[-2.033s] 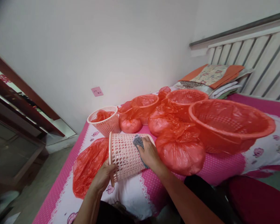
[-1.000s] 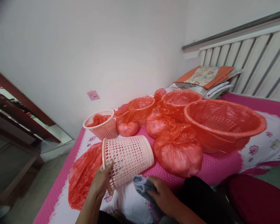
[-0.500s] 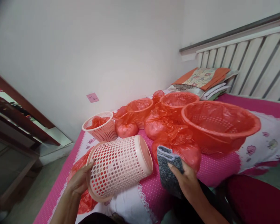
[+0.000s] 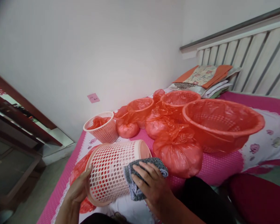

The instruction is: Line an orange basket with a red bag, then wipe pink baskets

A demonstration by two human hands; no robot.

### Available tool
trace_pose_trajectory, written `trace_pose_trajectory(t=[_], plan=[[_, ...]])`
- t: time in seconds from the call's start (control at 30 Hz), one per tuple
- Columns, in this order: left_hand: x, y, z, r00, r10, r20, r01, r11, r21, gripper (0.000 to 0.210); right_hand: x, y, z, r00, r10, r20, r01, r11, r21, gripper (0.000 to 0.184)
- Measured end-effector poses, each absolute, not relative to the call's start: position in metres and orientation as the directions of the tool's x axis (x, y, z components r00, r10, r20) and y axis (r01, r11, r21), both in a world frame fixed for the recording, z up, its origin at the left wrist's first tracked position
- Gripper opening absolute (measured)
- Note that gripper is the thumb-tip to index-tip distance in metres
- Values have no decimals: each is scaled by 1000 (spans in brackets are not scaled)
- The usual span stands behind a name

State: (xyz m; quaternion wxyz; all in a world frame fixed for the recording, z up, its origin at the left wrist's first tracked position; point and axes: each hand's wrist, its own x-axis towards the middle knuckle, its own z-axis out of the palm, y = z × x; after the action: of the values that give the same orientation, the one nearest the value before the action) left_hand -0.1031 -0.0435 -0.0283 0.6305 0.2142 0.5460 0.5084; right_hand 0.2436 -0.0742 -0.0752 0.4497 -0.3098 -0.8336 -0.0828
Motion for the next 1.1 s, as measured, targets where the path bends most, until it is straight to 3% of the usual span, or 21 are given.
trace_pose_trajectory(t=[0.3,0.43,0.57,0.73,0.83,0.97,1.1], plan=[[-104,-48,-25,-135,877,-462,-387,382,839,51,235,-62,-48,-412,500,762,572,793,-210,63],[-105,-50,-23,-131,880,-456,-398,374,837,46,231,-47,-23,-446,540,714,524,804,-281,56],[-110,-52,-23,-139,873,-467,-426,373,824,50,228,-21,-7,-374,618,692,494,764,-415,44],[-118,-51,-27,-112,863,-492,-469,391,792,53,227,27,-1,-247,815,524,415,578,-703,19],[-126,-51,-32,-103,866,-489,-486,385,785,58,230,53,-8,-179,905,387,292,424,-857,19],[-135,-53,-37,-97,858,-504,-509,392,766,58,238,73,-27,-103,983,153,171,169,-971,10],[-139,-53,-39,-143,857,-495,-515,363,777,53,245,77,-48,-67,998,-19,10,-18,-1000,6]])
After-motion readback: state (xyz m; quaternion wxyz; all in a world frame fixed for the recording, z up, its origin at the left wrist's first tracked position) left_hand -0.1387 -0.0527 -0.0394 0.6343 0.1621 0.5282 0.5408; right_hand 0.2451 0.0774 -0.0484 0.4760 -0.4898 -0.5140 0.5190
